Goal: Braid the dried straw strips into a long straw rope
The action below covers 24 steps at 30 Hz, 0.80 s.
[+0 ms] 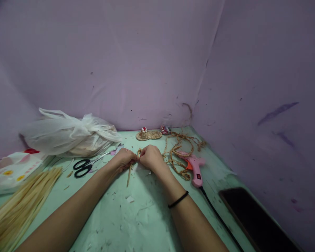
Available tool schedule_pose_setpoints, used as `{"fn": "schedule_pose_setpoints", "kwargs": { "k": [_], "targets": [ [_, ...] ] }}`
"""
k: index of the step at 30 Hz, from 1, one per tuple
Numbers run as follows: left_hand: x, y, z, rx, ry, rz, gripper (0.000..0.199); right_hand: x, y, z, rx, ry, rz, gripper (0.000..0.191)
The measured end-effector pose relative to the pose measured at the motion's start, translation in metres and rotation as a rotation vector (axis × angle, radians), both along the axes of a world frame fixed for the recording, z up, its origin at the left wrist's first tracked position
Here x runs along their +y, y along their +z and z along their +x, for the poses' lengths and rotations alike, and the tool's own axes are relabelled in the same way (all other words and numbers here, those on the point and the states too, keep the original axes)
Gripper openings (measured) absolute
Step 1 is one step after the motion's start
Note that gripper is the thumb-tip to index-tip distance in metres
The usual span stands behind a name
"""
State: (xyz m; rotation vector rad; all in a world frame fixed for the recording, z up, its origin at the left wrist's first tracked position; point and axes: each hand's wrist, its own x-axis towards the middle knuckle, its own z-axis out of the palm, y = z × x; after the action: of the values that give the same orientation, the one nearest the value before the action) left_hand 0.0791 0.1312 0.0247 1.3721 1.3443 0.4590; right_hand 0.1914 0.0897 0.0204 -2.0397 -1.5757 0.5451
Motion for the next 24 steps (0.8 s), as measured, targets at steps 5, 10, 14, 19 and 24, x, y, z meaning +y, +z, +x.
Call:
{"fn": "schedule_pose_setpoints", "kwargs": {
  "k": [5, 10, 14, 19, 24],
  "targets": [
    [-0.001, 0.000, 0.001, -0.034, 0.028, -0.014, 0.018, -0.006, 0.014, -0.007, -0.143, -0.022, -0.003, 0.013],
    [0.001, -0.003, 0.000, -0.074, 0.041, -0.068, 0.016, -0.010, 0.016, -0.014, -0.233, 0.023, 0.019, 0.014],
    [0.006, -0.006, -0.005, -0.110, 0.016, -0.131, 0.014, -0.013, 0.017, -0.020, -0.330, 0.016, 0.014, 0.019],
    [0.007, -0.005, -0.008, -0.143, 0.007, -0.156, 0.014, -0.017, 0.016, -0.030, -0.413, 0.029, 0.023, 0.023],
    [0.006, -0.003, -0.009, -0.166, -0.014, -0.172, 0.019, -0.018, 0.019, -0.031, -0.385, 0.042, 0.011, 0.018]
  ]
}}
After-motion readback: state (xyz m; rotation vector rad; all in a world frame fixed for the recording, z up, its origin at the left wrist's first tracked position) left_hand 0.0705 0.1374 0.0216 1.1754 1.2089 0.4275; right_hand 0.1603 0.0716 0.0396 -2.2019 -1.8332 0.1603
